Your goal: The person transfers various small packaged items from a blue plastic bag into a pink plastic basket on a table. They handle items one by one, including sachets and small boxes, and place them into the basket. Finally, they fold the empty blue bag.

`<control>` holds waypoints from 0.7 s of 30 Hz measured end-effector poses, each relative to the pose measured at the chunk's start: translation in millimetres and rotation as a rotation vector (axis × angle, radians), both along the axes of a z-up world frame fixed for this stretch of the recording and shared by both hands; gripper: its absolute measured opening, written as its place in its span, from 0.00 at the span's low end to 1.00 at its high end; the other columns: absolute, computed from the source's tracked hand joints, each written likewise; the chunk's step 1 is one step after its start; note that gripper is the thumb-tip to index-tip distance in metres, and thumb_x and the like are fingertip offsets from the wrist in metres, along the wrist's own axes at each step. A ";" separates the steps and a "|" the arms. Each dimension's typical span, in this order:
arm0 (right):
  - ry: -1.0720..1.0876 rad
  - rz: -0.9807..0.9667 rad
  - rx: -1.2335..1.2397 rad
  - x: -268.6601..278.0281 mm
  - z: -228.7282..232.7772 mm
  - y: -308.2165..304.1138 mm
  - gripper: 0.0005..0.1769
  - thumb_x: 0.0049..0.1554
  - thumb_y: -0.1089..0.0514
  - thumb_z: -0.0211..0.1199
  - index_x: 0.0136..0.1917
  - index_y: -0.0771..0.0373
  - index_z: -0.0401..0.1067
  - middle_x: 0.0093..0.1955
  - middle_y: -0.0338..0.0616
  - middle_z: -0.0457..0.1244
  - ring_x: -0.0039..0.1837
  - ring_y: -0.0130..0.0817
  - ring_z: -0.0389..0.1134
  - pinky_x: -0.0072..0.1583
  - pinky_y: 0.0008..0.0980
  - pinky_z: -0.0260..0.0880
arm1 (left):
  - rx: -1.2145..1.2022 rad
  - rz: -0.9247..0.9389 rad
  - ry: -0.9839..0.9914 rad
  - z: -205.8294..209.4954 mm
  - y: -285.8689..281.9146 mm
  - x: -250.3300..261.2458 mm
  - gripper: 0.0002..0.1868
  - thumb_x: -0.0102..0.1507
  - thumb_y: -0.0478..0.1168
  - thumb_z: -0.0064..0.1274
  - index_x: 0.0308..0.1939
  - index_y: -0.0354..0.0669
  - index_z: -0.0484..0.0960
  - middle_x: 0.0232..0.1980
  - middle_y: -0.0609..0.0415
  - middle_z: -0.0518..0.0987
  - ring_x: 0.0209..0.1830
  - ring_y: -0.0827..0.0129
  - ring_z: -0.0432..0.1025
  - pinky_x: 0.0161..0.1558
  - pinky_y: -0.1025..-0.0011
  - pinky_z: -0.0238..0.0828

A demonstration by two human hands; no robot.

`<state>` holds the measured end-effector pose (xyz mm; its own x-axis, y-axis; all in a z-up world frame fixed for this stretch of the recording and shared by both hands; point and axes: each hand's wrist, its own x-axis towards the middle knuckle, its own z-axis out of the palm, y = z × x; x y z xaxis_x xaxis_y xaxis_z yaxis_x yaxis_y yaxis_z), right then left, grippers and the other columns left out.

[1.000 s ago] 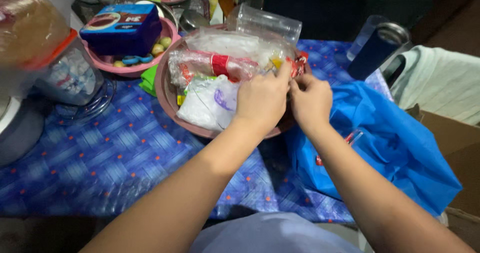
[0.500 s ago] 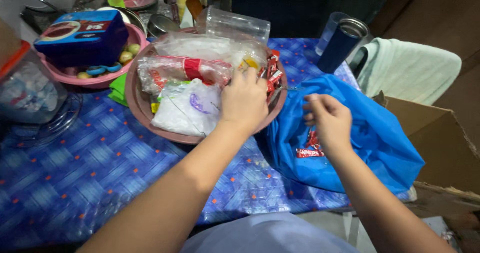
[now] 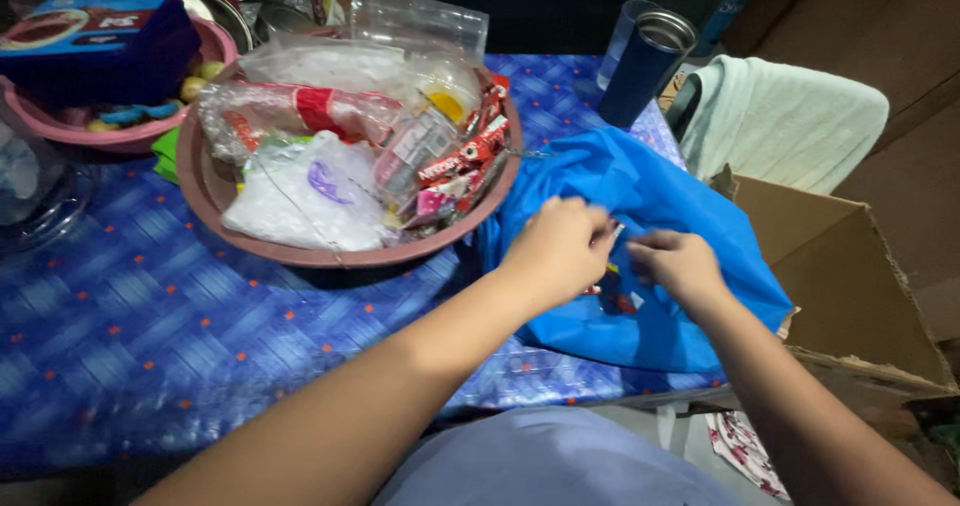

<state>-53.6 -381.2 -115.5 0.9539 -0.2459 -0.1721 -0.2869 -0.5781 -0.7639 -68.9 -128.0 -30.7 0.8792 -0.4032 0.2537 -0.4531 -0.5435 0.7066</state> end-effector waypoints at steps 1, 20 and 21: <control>0.038 -0.024 -0.071 3.0 0.3 4.9 0.20 0.55 0.46 0.69 0.51 0.63 0.82 0.38 0.45 0.71 0.36 0.32 0.70 0.39 0.33 0.71 | 0.102 -0.049 0.075 -6.1 -5.4 -0.7 0.10 0.63 0.43 0.54 0.41 0.44 0.87 0.50 0.41 0.80 0.56 0.44 0.71 0.57 0.51 0.70; -0.080 0.174 0.353 4.1 83.1 14.5 0.15 0.57 0.61 0.64 0.57 0.66 0.72 0.40 0.45 0.70 0.38 0.32 0.72 0.36 0.31 0.75 | 0.446 -0.024 0.037 -50.1 -47.5 -2.3 0.11 0.58 0.37 0.58 0.42 0.36 0.85 0.48 0.38 0.81 0.51 0.45 0.76 0.52 0.52 0.76; -0.092 0.156 0.370 8.3 85.5 19.8 0.16 0.57 0.62 0.63 0.59 0.65 0.72 0.41 0.45 0.70 0.38 0.32 0.72 0.36 0.31 0.74 | 0.382 -0.033 -0.053 -42.2 -42.4 -8.3 0.13 0.54 0.38 0.60 0.40 0.35 0.84 0.46 0.38 0.81 0.49 0.44 0.76 0.48 0.51 0.75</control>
<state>-45.2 -361.4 -30.1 0.9904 -0.0349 -0.1336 -0.1380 -0.2910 -0.9467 -77.2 -170.4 -72.9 0.8541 -0.5050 0.1246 -0.5050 -0.7476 0.4314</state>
